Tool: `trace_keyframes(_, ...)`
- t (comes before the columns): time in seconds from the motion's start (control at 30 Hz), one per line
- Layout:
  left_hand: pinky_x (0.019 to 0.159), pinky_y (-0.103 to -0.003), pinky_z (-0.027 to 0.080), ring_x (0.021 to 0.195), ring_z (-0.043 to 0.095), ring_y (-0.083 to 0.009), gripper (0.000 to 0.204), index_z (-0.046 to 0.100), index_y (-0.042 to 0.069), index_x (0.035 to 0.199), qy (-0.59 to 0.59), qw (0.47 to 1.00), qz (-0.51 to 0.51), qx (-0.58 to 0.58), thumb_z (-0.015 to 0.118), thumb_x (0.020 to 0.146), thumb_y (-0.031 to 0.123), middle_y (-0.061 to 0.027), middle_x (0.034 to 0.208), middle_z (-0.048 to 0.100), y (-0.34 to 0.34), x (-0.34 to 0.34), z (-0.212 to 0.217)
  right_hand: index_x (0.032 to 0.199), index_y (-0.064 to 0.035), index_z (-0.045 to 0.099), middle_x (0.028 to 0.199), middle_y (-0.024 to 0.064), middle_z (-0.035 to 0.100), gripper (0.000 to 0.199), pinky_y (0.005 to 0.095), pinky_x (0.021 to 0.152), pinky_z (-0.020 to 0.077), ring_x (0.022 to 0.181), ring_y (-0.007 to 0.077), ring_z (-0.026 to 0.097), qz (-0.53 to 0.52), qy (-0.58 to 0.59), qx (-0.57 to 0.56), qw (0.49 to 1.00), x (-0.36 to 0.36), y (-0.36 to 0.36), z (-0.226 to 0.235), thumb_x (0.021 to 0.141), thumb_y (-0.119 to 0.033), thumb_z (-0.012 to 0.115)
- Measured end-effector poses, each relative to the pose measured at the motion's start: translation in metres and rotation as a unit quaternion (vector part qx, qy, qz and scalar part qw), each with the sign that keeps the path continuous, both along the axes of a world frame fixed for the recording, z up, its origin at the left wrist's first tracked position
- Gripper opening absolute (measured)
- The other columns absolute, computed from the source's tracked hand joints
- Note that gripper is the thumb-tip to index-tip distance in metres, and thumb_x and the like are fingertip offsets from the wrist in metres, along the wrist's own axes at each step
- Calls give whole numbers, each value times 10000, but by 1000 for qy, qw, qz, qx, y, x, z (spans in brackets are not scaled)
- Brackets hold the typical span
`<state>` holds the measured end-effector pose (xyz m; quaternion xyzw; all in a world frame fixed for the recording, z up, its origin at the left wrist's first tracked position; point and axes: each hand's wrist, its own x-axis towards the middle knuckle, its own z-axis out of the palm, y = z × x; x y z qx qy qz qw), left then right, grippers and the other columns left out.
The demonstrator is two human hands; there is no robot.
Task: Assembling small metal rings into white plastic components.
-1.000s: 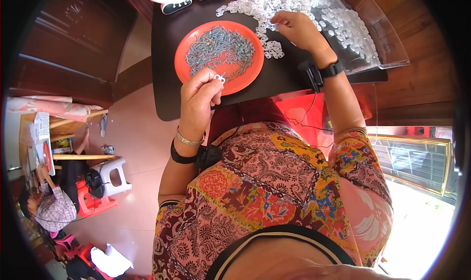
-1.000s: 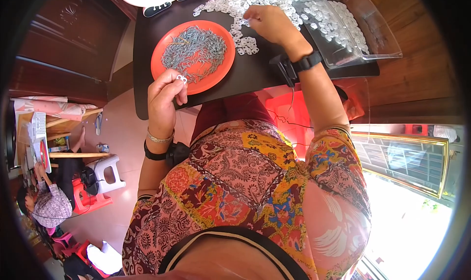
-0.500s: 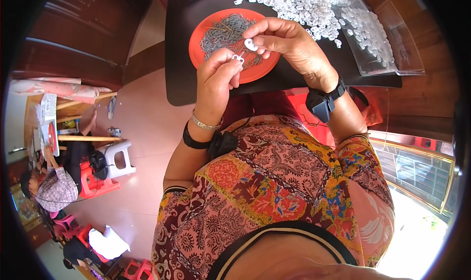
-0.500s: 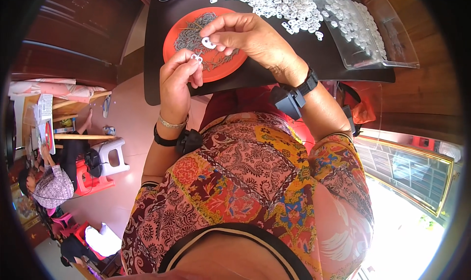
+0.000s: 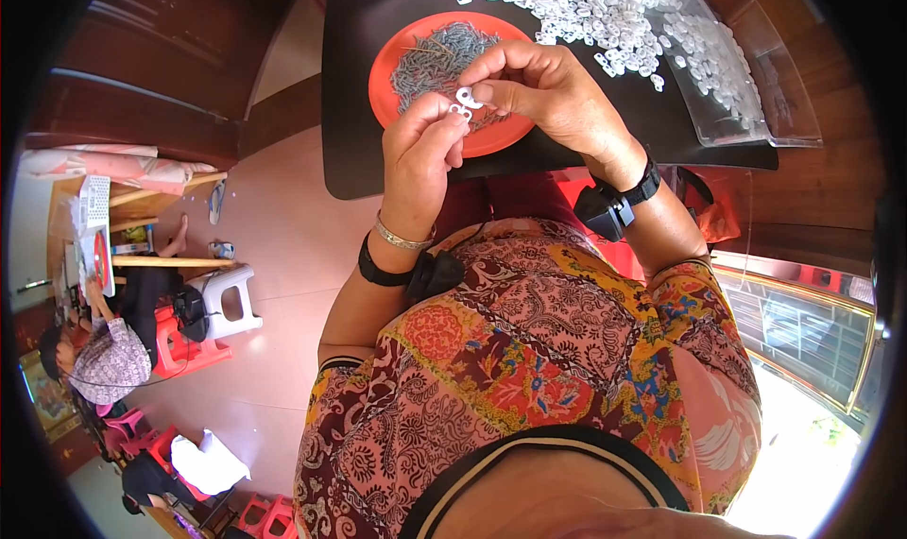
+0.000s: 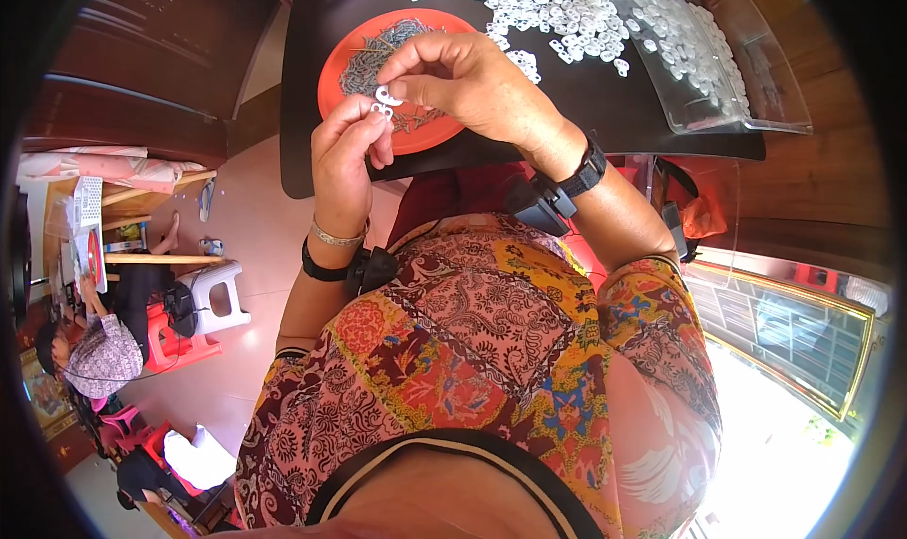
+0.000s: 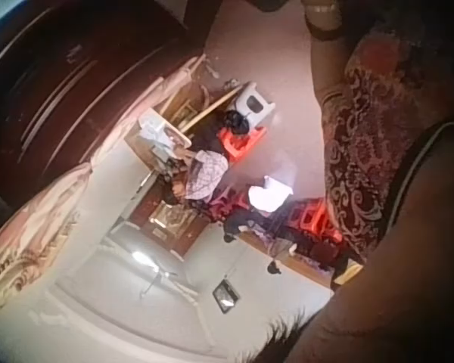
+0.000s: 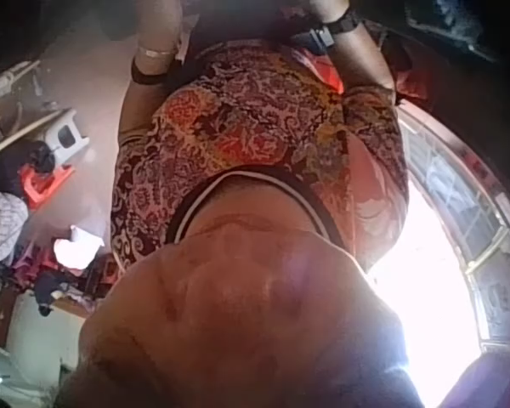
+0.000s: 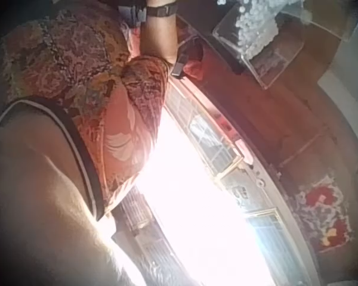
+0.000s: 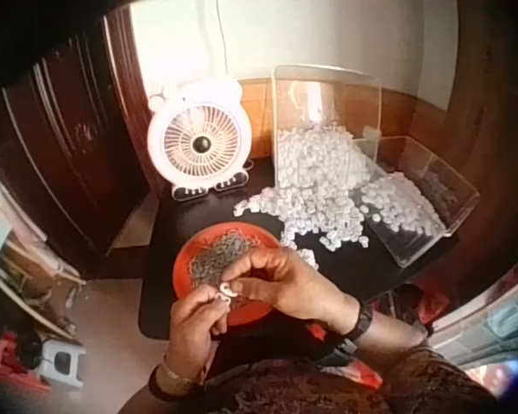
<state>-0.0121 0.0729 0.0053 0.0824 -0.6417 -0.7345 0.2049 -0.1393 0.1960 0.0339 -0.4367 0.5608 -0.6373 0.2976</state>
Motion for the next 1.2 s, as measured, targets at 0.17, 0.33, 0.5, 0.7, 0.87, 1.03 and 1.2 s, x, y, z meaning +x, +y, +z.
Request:
trace_keyframes(0.17, 501, -207, 323, 528, 438, -71, 186, 530, 17, 740, -1, 1000, -2, -8, 492, 872, 143, -10, 597, 501, 0, -1, -2, 973, 11, 638, 889, 34, 653, 107, 235, 771, 486, 818, 93, 602, -9, 28, -1, 1000, 2, 0, -1, 882, -36, 606)
trace_keyframes(0.33, 497, -206, 320, 523, 430, -68, 189, 534, 11, 742, -6, 1000, -4, -17, 490, 877, 137, -9, 595, 498, 0, 0, -5, 951, 10, 647, 861, 34, 656, 94, 237, 758, 486, 808, 95, 603, 0, 48, 2, 999, 2, 0, -3, 883, -35, 599)
trace_keyframes(0.5, 491, -205, 310, 522, 419, -66, 185, 544, 6, 753, -4, 1000, 7, -4, 489, 879, 130, -5, 592, 491, 3, -1, -8, 952, 10, 648, 840, 31, 650, 100, 240, 713, 489, 764, 88, 591, -3, 56, 2, 998, 2, 0, -6, 887, -43, 594)
trace_keyframes(0.7, 493, -200, 308, 524, 411, -60, 186, 549, 5, 762, 2, 1000, 10, -30, 487, 884, 130, -3, 591, 488, 3, -2, -6, 957, 14, 644, 834, 36, 648, 106, 240, 715, 488, 773, 88, 591, -15, 53, -1, 998, 5, 0, -6, 890, -46, 586)
trace_keyframes(0.87, 492, -202, 319, 535, 433, -63, 177, 552, 4, 781, 9, 1000, 16, -16, 485, 887, 128, -7, 619, 503, 5, -1, -5, 995, 11, 637, 857, 37, 645, 135, 237, 735, 492, 811, 87, 606, -38, 75, -20, 996, 14, 0, -10, 868, -26, 613)
trace_keyframes(1.03, 495, -205, 345, 545, 475, -83, 182, 576, -11, 838, -4, 997, 42, 57, 477, 888, 133, -25, 651, 533, 9, -3, 1, 1046, -9, 632, 892, 34, 637, 219, 234, 735, 498, 826, 94, 619, -50, 109, -38, 992, 18, 1, -12, 829, -8, 657)
trace_keyframes(1.2, 497, -214, 362, 540, 484, -99, 243, 590, -33, 925, 13, 998, 19, 50, 471, 896, 177, -39, 646, 542, 5, -3, -1, 1058, -30, 638, 968, 52, 625, 291, 257, 755, 520, 868, 132, 621, -85, 209, -15, 974, 18, 3, -8, 779, 45, 670)
